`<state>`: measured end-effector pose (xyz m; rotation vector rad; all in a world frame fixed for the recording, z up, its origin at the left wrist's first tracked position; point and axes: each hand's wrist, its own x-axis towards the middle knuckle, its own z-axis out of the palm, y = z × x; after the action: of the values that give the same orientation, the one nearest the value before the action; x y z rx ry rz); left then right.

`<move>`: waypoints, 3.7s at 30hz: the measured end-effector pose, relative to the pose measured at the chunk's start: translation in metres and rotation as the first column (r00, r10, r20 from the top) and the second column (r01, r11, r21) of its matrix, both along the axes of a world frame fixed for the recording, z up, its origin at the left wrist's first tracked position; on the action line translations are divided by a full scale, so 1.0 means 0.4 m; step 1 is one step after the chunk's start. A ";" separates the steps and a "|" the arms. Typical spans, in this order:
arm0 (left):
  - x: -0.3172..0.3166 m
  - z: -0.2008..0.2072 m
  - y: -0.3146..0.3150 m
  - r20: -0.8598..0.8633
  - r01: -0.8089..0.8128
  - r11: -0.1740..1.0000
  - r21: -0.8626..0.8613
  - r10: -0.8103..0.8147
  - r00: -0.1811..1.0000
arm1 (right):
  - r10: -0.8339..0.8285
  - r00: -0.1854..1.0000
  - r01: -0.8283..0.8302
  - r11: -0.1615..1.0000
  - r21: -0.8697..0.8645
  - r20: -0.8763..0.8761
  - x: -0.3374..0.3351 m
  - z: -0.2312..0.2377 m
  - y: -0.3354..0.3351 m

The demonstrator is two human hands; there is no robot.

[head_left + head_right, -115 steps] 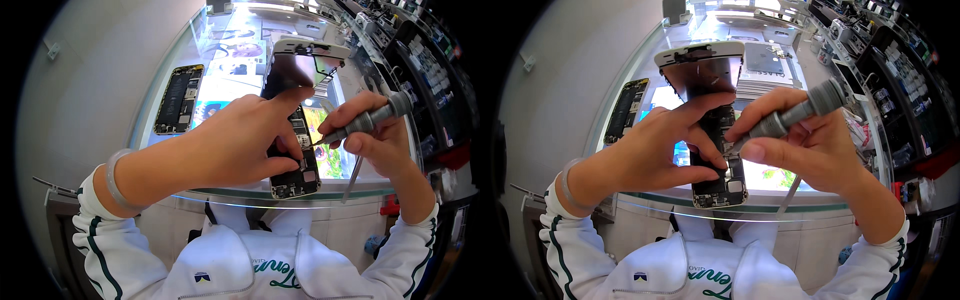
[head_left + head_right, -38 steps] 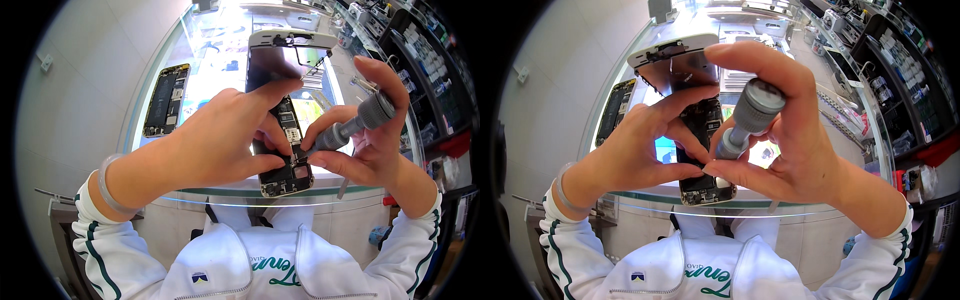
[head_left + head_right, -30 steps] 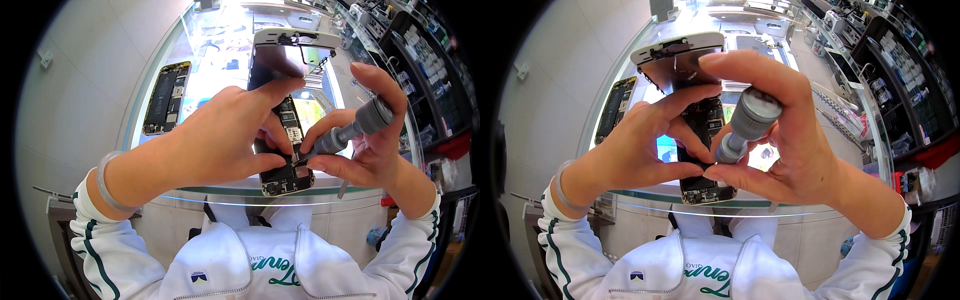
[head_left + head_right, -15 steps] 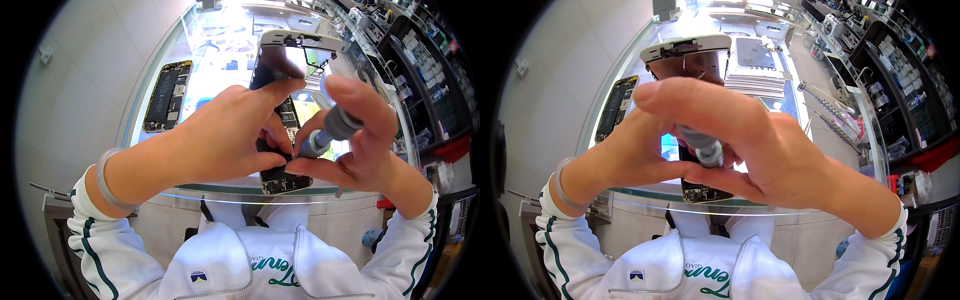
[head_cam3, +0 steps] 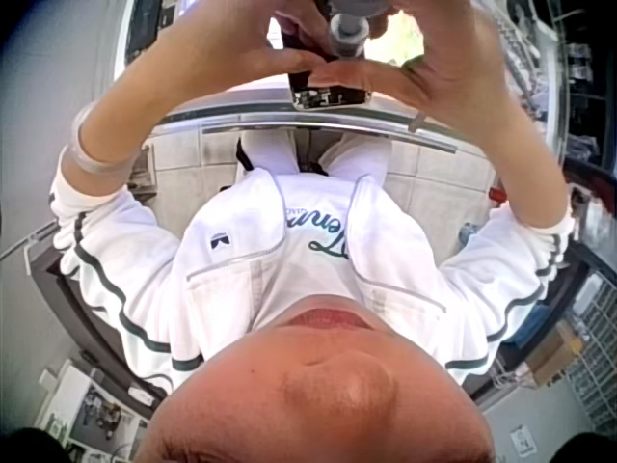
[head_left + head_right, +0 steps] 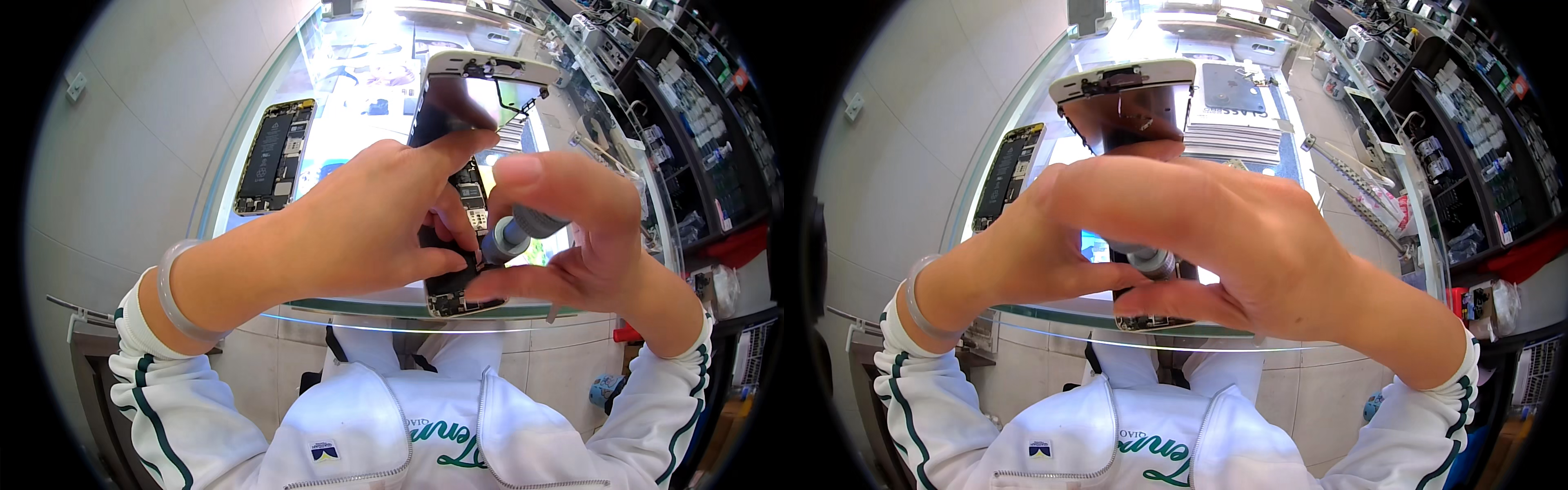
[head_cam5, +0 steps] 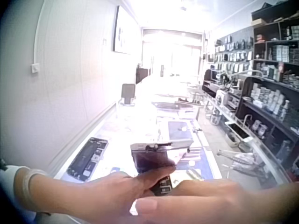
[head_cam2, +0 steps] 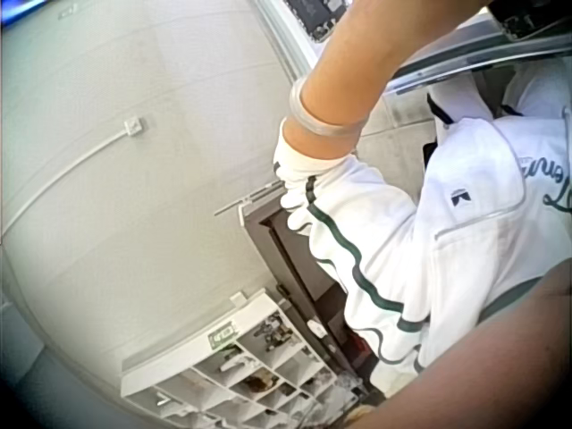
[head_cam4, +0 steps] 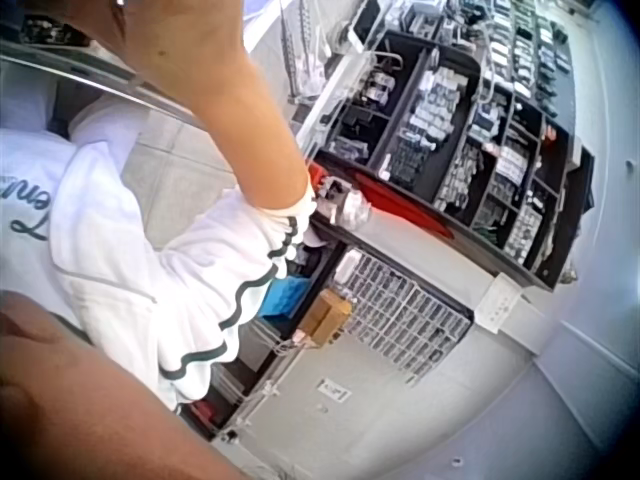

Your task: The person retrieves a smartphone from a shelf and places it on a glass counter. They use a screwdriver to remove screws from the phone's internal frame and carefully pry open the device to separate the screen assembly from the main body.

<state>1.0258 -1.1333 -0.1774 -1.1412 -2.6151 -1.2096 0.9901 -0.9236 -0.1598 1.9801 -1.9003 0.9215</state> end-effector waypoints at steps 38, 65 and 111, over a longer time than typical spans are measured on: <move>0.008 0.015 0.001 0.019 -0.062 0.995 -0.073 0.063 0.998 | 0.134 0.984 -0.121 0.986 -0.113 0.120 -0.039 -0.013 0.008; -0.002 -0.018 -0.013 0.036 0.032 0.994 0.106 -0.036 0.999 | 0.093 0.995 -0.085 0.987 -0.134 0.049 -0.015 -0.009 0.025; -0.002 -0.003 -0.004 0.145 0.000 0.997 0.072 -0.010 0.989 | -0.153 0.976 0.169 0.981 -0.095 0.157 -0.014 -0.027 0.024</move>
<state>1.0251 -1.1348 -0.1788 -1.0869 -2.6471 -1.4270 0.9846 -0.9138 -0.1708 1.7102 -2.0096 1.1269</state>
